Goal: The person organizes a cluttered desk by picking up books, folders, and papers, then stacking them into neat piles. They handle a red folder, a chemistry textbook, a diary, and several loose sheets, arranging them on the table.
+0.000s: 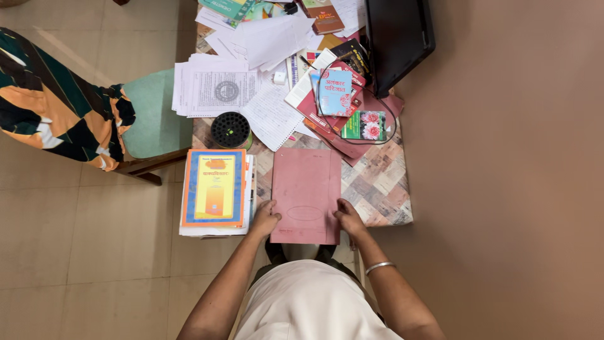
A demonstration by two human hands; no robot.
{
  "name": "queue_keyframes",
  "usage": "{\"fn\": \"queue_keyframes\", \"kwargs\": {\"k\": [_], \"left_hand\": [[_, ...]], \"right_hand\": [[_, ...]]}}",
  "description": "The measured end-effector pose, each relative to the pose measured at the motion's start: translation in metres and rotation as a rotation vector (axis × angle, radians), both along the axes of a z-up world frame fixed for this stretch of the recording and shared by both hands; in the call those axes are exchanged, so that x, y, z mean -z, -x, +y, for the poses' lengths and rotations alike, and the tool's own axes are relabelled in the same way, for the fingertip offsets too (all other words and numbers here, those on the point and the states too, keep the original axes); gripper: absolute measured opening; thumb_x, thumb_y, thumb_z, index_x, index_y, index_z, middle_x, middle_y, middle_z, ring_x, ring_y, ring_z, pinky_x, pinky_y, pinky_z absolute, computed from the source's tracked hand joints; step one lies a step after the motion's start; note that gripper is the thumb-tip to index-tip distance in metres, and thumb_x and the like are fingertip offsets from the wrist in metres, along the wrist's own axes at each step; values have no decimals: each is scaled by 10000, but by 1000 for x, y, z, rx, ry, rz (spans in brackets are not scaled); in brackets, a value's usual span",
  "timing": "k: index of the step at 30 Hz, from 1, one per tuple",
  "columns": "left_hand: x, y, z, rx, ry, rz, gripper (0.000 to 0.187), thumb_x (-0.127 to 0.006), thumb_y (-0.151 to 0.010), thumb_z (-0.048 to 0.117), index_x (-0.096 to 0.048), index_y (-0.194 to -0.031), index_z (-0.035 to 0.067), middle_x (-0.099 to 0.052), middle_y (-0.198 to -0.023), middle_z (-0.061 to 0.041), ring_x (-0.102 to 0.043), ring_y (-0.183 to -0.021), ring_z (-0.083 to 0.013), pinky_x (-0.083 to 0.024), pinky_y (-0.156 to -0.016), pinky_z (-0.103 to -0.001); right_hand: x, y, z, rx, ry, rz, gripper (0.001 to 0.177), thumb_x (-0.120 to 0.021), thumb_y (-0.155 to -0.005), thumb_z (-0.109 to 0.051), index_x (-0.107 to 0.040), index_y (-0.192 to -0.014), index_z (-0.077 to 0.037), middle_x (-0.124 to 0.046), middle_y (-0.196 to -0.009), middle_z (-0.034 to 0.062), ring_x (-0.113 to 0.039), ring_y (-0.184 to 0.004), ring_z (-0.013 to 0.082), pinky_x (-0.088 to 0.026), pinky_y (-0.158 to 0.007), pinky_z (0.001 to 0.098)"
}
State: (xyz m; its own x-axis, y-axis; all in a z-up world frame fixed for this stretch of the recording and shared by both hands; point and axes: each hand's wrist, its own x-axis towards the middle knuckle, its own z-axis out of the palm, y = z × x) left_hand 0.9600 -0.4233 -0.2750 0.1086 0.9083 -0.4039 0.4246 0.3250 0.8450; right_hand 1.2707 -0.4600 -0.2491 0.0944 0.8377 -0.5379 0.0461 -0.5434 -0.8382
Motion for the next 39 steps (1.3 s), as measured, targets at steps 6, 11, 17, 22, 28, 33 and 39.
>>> {"fn": "queue_keyframes", "kwargs": {"k": [6, 11, 17, 22, 28, 33, 39], "left_hand": [[-2, -17, -8, 65, -97, 265, 751, -739, -792, 239, -485, -1452, -15, -327, -1591, -169, -351, -1458, -321, -323, -1188, -365], [-3, -28, -15, 121, -20, 450, 834, -770, -785, 281, -430, -1497, 9, -246, -1645, -136, -300, -1472, -338, -267, -1209, -386], [-2, -23, -8, 106, -28, 392, 799, -765, -782, 296, -476, -1485, 51, -307, -1626, -158, -318, -1489, -322, -281, -1211, -385], [1, -20, -10, 46, -69, 281, 760, -755, -767, 268, -522, -1453, 38, -356, -1616, -179, -365, -1482, -323, -323, -1200, -375], [2, -23, -7, 6, -31, 303, 747, -757, -780, 272, -524, -1460, 71, -285, -1651, -173, -313, -1508, -315, -292, -1210, -376], [-3, -21, -2, -20, -33, 301, 753, -759, -782, 280, -522, -1469, 81, -279, -1656, -169, -291, -1524, -306, -286, -1220, -371], [-11, -15, 0, -6, 42, 289, 764, -751, -792, 281, -490, -1489, 111, -240, -1670, -149, -251, -1534, -290, -274, -1212, -368]], "right_hand": [[8, -3, 8, -89, -99, 50, 593, -642, -897, -76, -473, -1463, -28, -547, -1496, 155, -489, -1414, 257, -397, -1144, 349], [10, -12, 12, -129, -51, 47, 535, -639, -922, -72, -521, -1442, -23, -561, -1473, 142, -507, -1361, 209, -400, -1122, 324], [9, -27, 21, -127, 63, 138, 486, -570, -943, -92, -539, -1428, -84, -584, -1438, 44, -550, -1259, 163, -440, -1057, 310], [10, -27, 30, -131, 36, 299, 421, -559, -975, -62, -580, -1393, -22, -610, -1293, 72, -543, -1176, 197, -458, -1022, 332], [12, -23, 41, -191, 89, 142, 394, -559, -963, -102, -617, -1353, -87, -628, -1291, 34, -557, -1196, 159, -442, -1036, 316], [11, -21, 47, -227, 30, 198, 429, -562, -961, -119, -619, -1386, -97, -609, -1376, 44, -525, -1295, 182, -402, -1104, 318], [9, -19, 48, -229, 85, 176, 445, -556, -968, -149, -607, -1410, -126, -609, -1407, 69, -522, -1330, 223, -390, -1123, 368]]}}
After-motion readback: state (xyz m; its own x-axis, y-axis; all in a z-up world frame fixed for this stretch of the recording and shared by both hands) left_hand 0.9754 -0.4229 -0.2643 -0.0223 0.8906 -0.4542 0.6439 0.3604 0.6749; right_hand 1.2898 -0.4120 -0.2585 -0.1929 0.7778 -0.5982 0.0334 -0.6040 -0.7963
